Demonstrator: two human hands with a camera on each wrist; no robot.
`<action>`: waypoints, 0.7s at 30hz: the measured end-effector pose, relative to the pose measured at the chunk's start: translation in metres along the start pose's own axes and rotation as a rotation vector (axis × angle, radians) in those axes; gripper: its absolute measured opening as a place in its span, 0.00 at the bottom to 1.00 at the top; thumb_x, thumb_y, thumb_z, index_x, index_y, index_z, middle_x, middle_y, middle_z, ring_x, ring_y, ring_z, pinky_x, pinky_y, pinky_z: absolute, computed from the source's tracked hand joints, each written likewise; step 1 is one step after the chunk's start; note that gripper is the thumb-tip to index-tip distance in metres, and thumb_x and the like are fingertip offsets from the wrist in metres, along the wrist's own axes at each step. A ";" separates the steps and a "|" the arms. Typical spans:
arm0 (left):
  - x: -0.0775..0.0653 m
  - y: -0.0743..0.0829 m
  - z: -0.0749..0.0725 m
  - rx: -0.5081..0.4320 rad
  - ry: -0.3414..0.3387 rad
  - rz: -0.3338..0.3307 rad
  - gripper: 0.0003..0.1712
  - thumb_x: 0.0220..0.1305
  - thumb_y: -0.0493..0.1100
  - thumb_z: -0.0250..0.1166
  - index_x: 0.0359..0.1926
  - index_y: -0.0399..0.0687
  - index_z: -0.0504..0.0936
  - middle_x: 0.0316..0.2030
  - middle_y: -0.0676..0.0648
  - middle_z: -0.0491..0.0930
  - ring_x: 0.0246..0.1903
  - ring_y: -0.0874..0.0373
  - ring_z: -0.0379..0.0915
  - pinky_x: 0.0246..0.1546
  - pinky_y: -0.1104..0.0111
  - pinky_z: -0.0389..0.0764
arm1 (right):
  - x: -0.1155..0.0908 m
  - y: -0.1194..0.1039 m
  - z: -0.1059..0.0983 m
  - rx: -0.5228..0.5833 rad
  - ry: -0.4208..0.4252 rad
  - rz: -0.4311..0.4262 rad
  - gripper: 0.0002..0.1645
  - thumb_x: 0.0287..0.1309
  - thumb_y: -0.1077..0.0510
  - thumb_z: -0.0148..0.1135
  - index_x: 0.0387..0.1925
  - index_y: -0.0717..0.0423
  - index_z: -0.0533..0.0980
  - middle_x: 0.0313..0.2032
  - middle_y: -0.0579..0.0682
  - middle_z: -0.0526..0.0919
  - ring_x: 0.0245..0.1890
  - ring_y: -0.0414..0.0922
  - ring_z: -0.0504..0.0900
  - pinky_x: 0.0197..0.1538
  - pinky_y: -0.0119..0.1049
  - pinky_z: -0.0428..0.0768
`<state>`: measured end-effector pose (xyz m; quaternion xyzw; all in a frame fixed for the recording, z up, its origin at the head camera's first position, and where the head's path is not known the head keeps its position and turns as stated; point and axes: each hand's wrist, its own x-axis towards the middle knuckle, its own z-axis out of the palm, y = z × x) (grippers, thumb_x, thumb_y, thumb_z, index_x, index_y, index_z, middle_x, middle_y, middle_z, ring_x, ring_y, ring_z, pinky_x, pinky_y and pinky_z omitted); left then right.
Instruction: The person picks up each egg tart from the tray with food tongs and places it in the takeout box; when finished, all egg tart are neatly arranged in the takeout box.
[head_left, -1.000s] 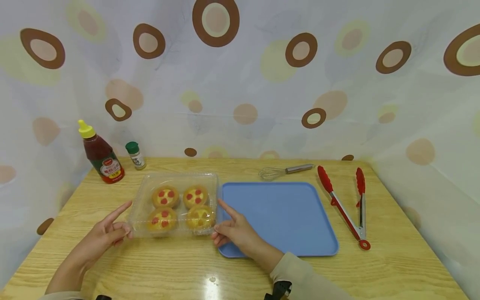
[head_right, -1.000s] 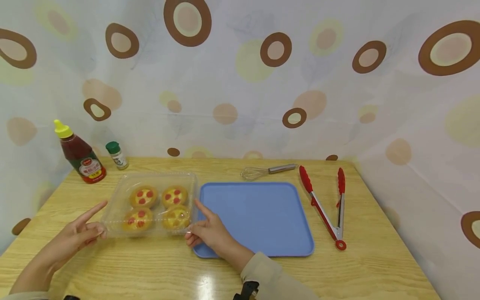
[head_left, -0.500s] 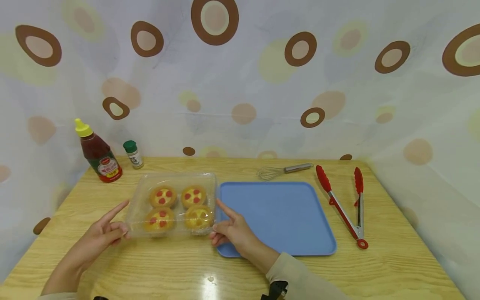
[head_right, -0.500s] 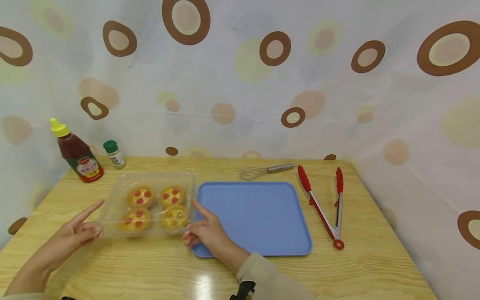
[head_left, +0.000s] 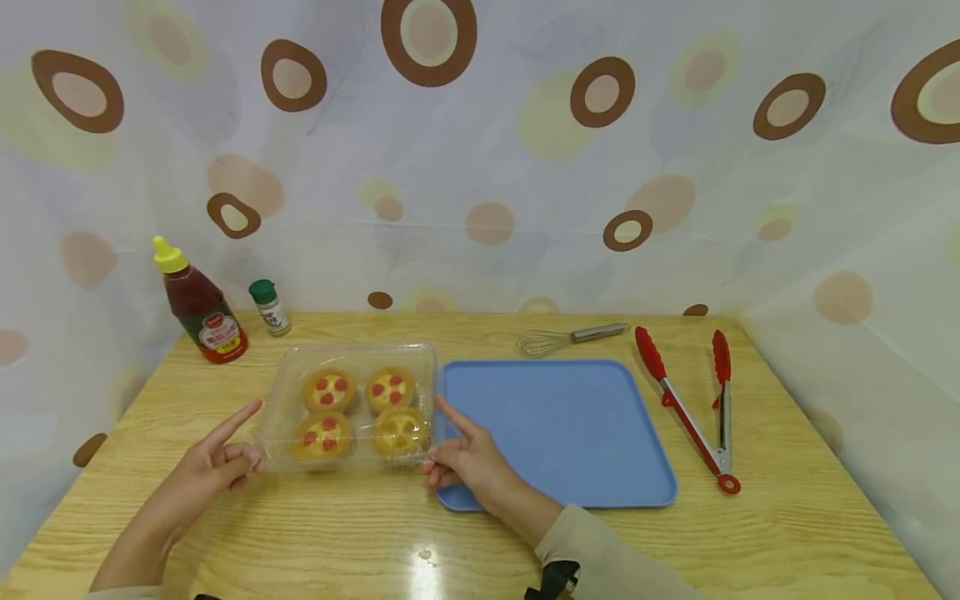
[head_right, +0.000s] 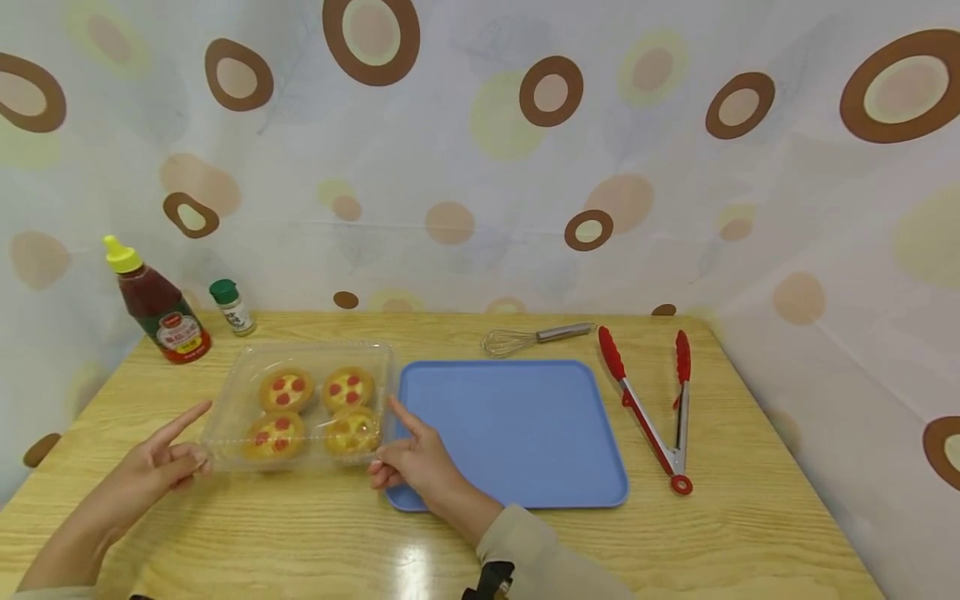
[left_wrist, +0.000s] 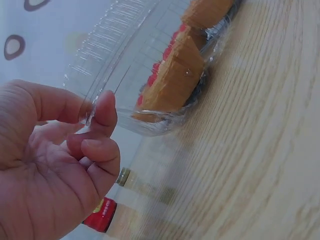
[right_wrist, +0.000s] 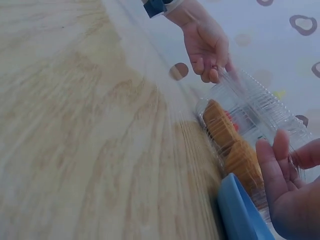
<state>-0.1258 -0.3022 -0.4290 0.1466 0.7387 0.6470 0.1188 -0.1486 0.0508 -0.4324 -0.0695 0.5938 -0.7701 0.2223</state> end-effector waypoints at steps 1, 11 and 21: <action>0.000 0.000 0.000 0.004 0.000 -0.012 0.39 0.70 0.32 0.49 0.75 0.57 0.42 0.27 0.51 0.78 0.20 0.58 0.58 0.23 0.61 0.57 | 0.000 0.000 -0.001 -0.004 -0.012 0.002 0.47 0.56 0.75 0.52 0.73 0.50 0.48 0.21 0.50 0.81 0.17 0.39 0.79 0.30 0.36 0.83; 0.001 0.001 -0.006 -0.022 -0.026 -0.156 0.41 0.74 0.39 0.47 0.73 0.43 0.29 0.28 0.52 0.75 0.20 0.59 0.57 0.24 0.64 0.66 | 0.007 -0.001 -0.017 -0.044 -0.083 0.017 0.53 0.56 0.68 0.62 0.74 0.45 0.43 0.31 0.57 0.85 0.25 0.43 0.84 0.33 0.40 0.83; -0.011 0.005 -0.014 0.051 -0.001 -0.281 0.39 0.76 0.48 0.40 0.72 0.42 0.25 0.20 0.49 0.59 0.18 0.55 0.51 0.22 0.62 0.63 | -0.008 -0.013 -0.054 -0.263 -0.058 0.054 0.60 0.53 0.56 0.69 0.74 0.40 0.38 0.42 0.65 0.82 0.37 0.55 0.84 0.38 0.48 0.82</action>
